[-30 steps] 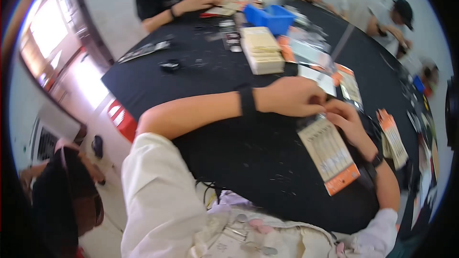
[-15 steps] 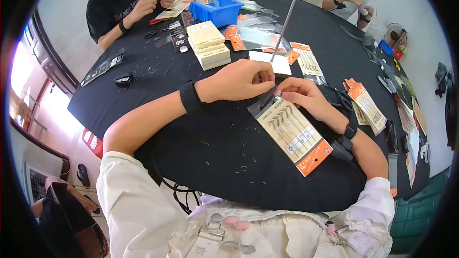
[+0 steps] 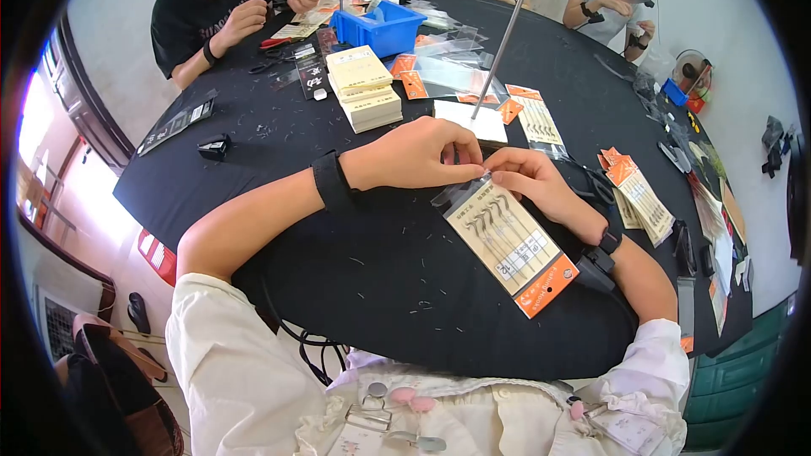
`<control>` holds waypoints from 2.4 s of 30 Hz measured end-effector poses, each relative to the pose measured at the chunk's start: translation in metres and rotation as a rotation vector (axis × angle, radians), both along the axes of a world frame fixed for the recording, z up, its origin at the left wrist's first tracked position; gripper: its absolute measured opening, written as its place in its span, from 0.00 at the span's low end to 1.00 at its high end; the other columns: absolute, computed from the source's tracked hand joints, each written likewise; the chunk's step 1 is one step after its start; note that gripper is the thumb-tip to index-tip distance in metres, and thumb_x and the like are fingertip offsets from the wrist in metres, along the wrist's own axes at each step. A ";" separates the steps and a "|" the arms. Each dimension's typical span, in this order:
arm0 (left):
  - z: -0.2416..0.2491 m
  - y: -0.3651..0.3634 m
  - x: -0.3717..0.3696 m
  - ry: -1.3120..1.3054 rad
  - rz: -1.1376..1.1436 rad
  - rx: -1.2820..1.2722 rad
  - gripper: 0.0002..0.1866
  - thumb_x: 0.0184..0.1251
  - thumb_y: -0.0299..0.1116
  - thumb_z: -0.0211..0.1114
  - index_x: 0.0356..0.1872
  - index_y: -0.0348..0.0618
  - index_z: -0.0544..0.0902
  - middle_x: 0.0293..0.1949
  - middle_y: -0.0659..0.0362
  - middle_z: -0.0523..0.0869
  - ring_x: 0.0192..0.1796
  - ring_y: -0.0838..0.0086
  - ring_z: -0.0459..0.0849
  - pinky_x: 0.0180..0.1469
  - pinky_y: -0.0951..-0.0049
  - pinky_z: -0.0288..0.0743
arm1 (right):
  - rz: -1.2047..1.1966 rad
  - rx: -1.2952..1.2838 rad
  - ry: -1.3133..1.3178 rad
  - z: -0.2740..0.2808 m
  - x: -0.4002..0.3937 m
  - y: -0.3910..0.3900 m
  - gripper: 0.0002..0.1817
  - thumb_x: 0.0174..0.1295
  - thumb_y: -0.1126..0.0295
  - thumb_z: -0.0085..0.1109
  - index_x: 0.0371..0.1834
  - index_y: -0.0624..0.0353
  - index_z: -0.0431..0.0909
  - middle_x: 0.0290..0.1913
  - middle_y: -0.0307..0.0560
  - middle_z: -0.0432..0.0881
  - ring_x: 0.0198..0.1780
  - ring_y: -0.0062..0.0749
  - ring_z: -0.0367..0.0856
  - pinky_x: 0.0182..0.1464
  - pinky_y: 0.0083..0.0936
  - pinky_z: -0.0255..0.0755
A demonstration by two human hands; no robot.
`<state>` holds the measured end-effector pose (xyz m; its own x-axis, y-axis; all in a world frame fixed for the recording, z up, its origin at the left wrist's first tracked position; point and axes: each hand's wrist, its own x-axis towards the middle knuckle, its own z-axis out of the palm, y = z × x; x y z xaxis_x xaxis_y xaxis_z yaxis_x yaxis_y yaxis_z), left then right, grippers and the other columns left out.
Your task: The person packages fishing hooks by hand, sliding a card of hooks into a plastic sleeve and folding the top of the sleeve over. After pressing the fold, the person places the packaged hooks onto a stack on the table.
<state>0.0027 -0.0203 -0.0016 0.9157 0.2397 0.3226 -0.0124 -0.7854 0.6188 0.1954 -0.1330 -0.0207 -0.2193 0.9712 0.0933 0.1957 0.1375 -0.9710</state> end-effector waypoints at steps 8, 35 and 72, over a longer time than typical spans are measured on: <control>-0.003 0.001 -0.002 -0.025 -0.011 0.039 0.16 0.56 0.44 0.64 0.31 0.40 0.84 0.26 0.58 0.83 0.28 0.72 0.80 0.32 0.75 0.74 | 0.026 0.005 -0.075 -0.001 0.002 0.000 0.11 0.61 0.71 0.51 0.44 0.62 0.78 0.27 0.32 0.75 0.26 0.10 0.67 0.28 0.11 0.60; 0.001 0.003 -0.004 0.053 -0.033 -0.033 0.14 0.56 0.42 0.66 0.30 0.39 0.85 0.24 0.60 0.83 0.28 0.78 0.79 0.32 0.79 0.71 | 0.056 0.010 -0.070 0.002 0.003 0.000 0.12 0.61 0.72 0.50 0.45 0.64 0.79 0.24 0.34 0.75 0.24 0.12 0.68 0.27 0.13 0.63; 0.001 -0.001 -0.003 0.040 -0.060 -0.122 0.10 0.60 0.37 0.60 0.32 0.41 0.81 0.24 0.62 0.82 0.28 0.79 0.79 0.32 0.78 0.69 | 0.025 0.001 -0.039 0.000 0.000 -0.001 0.08 0.62 0.70 0.54 0.39 0.63 0.78 0.28 0.35 0.79 0.24 0.11 0.73 0.25 0.10 0.64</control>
<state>0.0002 -0.0215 -0.0004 0.9410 0.2192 0.2577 -0.0310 -0.7028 0.7107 0.1953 -0.1341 -0.0203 -0.2472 0.9652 0.0854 0.2299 0.1440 -0.9625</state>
